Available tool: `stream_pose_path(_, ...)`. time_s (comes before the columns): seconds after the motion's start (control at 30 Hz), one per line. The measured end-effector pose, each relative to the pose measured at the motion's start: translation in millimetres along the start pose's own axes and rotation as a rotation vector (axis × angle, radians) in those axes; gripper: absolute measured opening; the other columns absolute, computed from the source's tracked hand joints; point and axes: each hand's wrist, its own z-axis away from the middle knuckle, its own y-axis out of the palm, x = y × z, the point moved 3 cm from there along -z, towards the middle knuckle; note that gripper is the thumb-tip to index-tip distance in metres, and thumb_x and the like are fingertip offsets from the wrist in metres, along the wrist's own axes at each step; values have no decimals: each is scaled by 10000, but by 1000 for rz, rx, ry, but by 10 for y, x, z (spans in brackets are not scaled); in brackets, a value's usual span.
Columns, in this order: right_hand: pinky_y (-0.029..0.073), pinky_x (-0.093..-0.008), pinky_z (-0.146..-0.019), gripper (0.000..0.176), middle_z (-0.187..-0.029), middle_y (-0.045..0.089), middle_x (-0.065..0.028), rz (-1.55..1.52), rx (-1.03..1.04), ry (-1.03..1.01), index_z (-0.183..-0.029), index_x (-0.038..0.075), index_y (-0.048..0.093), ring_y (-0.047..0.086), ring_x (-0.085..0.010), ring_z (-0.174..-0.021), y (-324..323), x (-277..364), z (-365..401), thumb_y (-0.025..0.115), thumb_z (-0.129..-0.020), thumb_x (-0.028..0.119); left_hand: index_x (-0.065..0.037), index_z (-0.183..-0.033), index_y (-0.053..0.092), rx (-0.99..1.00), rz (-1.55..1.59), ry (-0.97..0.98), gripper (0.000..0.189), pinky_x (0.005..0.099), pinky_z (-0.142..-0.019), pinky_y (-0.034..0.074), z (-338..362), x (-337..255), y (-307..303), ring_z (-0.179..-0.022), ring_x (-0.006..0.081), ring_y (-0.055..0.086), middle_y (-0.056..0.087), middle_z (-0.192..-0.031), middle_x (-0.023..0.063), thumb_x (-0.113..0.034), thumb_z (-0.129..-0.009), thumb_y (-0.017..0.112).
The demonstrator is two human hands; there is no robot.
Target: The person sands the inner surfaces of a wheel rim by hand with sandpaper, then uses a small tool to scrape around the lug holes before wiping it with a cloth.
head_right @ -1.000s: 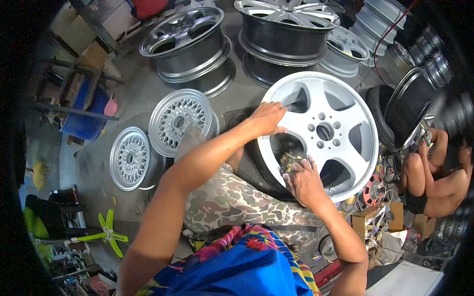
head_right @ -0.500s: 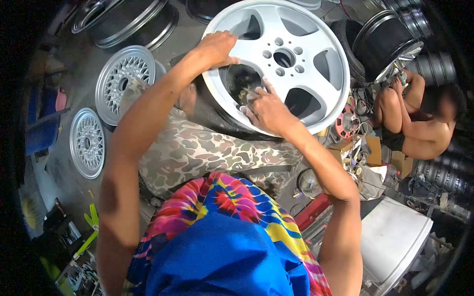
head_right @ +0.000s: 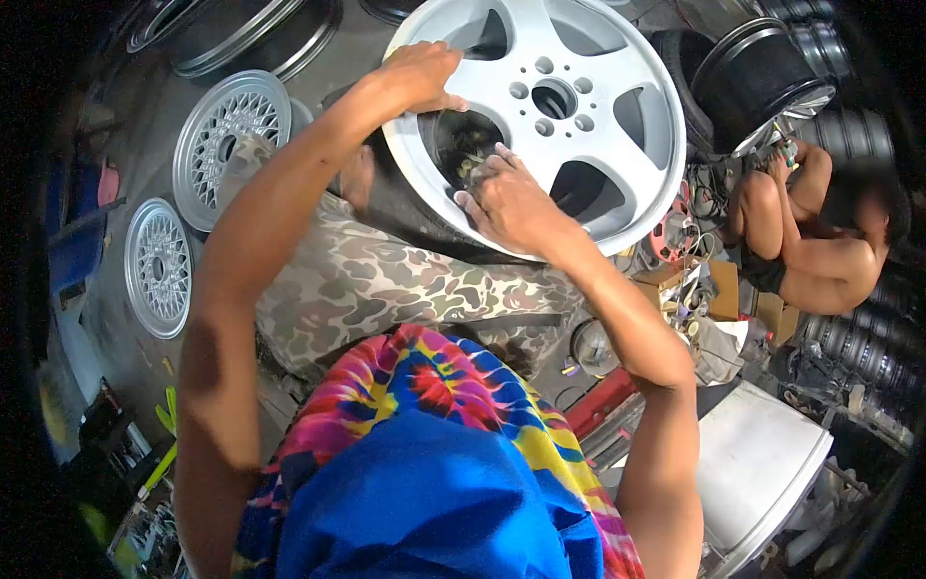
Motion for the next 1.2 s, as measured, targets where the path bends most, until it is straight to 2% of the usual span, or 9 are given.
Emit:
stream_pose_path(0.1, 359, -502, -1101, 407, -882, 669, -168, -469, 290, 233, -786, -14, 678, 593, -386, -997, -436, -68, -96, 518, -1009, 287, 28, -1195, 617, 9, 22, 21, 647, 472, -957, 501, -9, 34, 21, -1131, 410, 612, 640, -1163, 243, -448, -793, 788)
stream_pose_path(0.23, 358, -547, -1087, 406, -855, 674, -145, 46, -60, 49, -832, 9, 710, 589, -353, -999, -344, -18, -122, 513, -1009, 316, -10, -1096, 694, -98, -15, 20, 552, 479, -899, 547, -39, 36, 50, -1059, 386, 671, 708, -1078, 191, -438, -770, 815)
stream_pose_path(0.4, 292, -521, -1163, 438, -864, 687, -181, 147, 53, 102, -799, -32, 708, 610, -364, -924, 36, 140, -69, 518, -1004, 305, -3, -1096, 693, -9, -36, -18, 553, 482, -897, 547, -74, 22, 48, -1057, 389, 672, 707, -1079, 198, -434, -771, 814)
stream_pose_path(0.57, 458, -503, -886, 459, -763, 633, -241, -349, 143, 280, -757, -51, 663, 592, -433, -845, -604, 135, -133, 505, -1015, 295, 9, -1086, 674, -54, 2, 46, 560, 481, -914, 531, 2, 27, -7, -1079, 389, 654, 693, -1087, 203, -440, -777, 804)
stream_pose_path(0.6, 445, -526, -759, 448, -770, 622, -247, -271, -125, 181, -779, -47, 656, 585, -441, -821, -629, 174, -112, 515, -1016, 306, 9, -1086, 674, -51, 3, 54, 560, 481, -914, 531, 8, 33, -4, -1079, 389, 654, 693, -1087, 203, -440, -777, 804)
stream_pose_path(0.77, 481, -505, -786, 362, -804, 644, -231, -142, -181, 337, -877, -24, 689, 610, -421, -858, -483, -17, 46, 550, -1007, 284, 54, -1171, 600, -104, 15, 64, 617, 475, -968, 480, 46, 9, 32, -1163, 415, 585, 608, -1215, 274, -419, -811, 764)
stream_pose_path(0.87, 503, -455, -797, 303, -822, 644, -228, -211, -457, 467, -1047, 8, 719, 637, -384, -854, -541, -150, 431, 550, -1012, 257, 58, -1209, 600, -223, -11, 133, 631, 446, -1032, 444, 273, -161, -36, -1256, 395, 525, 552, -1316, 275, -418, -824, 753)
stream_pose_path(0.97, 462, -367, -671, 268, -779, 576, -158, -441, -512, 754, -1008, -19, 696, 579, -307, -706, -452, -275, 849, 525, -1027, 186, 47, -1233, 609, 219, 116, 125, 703, 446, -1114, 373, 580, -386, -183, -1330, 379, 465, 517, -1387, 255, -467, -785, 778)
stream_pose_path(1.2, 441, -383, -622, 224, -756, 544, -143, -241, -623, 804, -933, -24, 684, 560, -307, -657, -230, -286, 988, 564, -1000, 154, 46, -1238, 605, 294, -99, 295, 935, 539, -1173, 267, 950, -498, 274, -1337, 370, 465, 548, -1363, 234, -620, -615, 812)
